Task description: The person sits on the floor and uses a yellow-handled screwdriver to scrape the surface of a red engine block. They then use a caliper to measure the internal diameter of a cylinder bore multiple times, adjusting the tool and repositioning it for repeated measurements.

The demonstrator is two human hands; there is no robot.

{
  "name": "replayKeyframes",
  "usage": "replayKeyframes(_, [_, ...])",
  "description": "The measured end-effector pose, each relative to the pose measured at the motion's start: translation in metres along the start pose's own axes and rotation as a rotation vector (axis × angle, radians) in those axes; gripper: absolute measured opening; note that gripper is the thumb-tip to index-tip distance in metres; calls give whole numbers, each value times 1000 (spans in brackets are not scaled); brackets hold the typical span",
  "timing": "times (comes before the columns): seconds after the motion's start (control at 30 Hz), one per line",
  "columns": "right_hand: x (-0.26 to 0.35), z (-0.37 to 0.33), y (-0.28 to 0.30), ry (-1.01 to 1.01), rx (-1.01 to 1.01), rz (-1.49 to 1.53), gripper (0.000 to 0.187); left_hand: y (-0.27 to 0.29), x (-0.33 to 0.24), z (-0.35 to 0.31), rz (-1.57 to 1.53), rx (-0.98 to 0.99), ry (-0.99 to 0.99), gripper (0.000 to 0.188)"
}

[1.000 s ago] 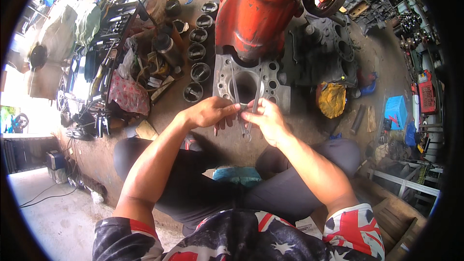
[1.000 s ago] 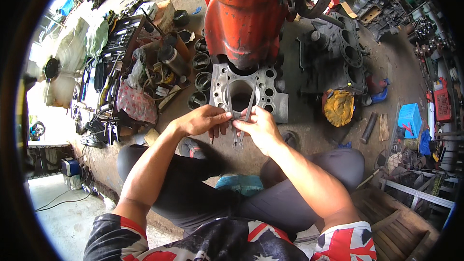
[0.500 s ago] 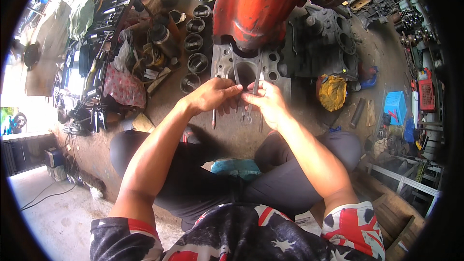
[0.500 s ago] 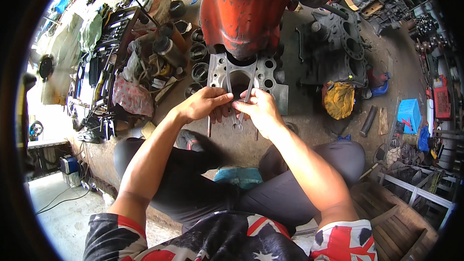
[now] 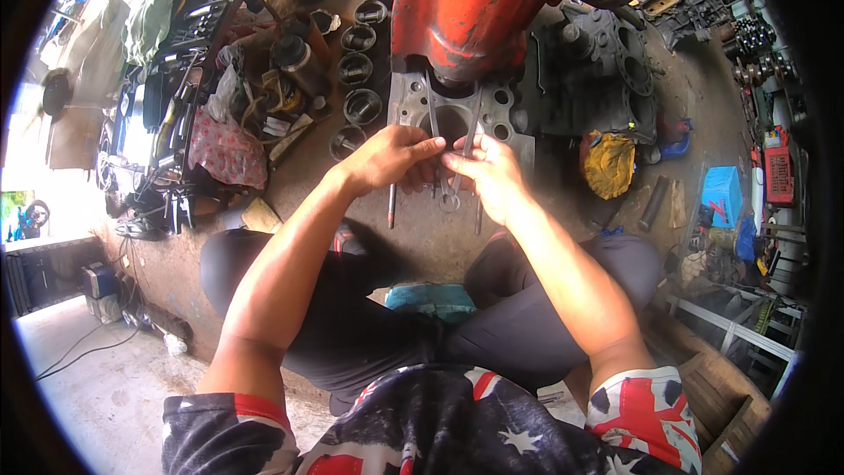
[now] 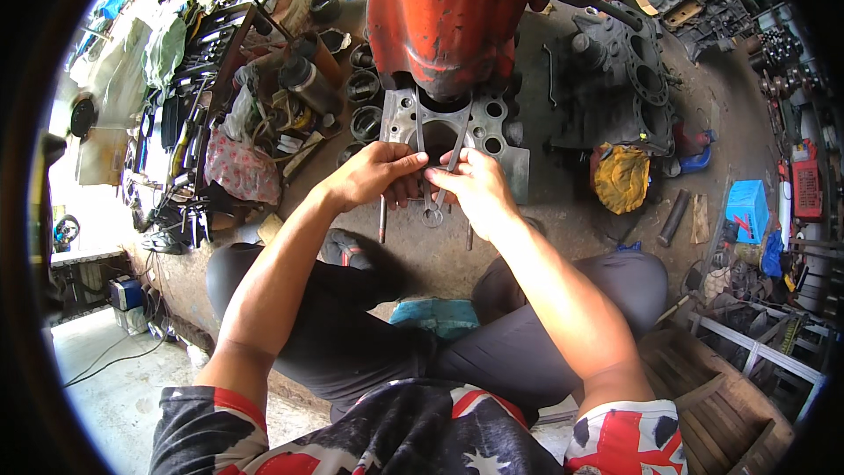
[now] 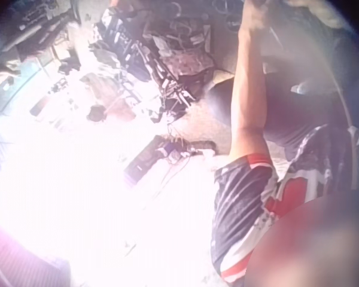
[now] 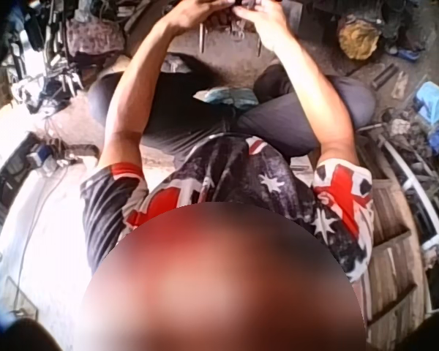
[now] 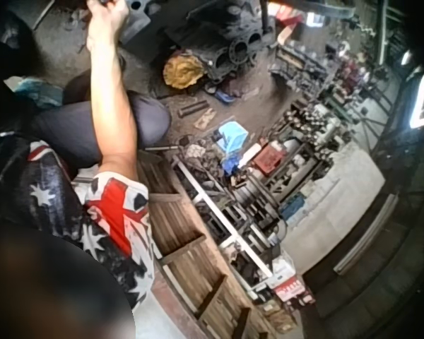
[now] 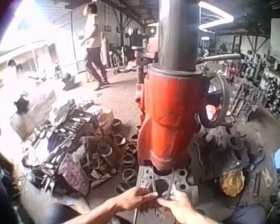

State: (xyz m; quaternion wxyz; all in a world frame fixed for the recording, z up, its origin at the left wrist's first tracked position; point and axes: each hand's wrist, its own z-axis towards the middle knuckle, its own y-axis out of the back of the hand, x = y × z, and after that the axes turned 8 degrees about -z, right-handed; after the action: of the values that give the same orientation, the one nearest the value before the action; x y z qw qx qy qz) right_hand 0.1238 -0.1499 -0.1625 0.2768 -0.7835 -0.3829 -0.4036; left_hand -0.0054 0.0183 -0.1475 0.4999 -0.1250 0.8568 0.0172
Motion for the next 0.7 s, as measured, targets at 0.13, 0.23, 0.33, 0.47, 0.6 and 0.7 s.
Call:
replayKeyframes(0.13, [1,1,1,9,17,9,31,0,0,0,-15,-8,3,43])
replayKeyframes(0.23, [1,2,1,9,16,1,32,1,0,0,-19,4,-2,43])
replayKeyframes(0.33, [1,2,1,7,12,6,32,1,1,1,-14,8,3,44])
replayKeyframes(0.47, [1,3,1,0,16,10,32,1,1,1,-21,-1,0,43])
replayKeyframes(0.6, [1,3,2,-6,13,-6,33,1,1,1,-32,-4,2,42])
replayKeyframes(0.7, [1,1,1,6,10,-9,33,0,0,0,-33,-3,1,42])
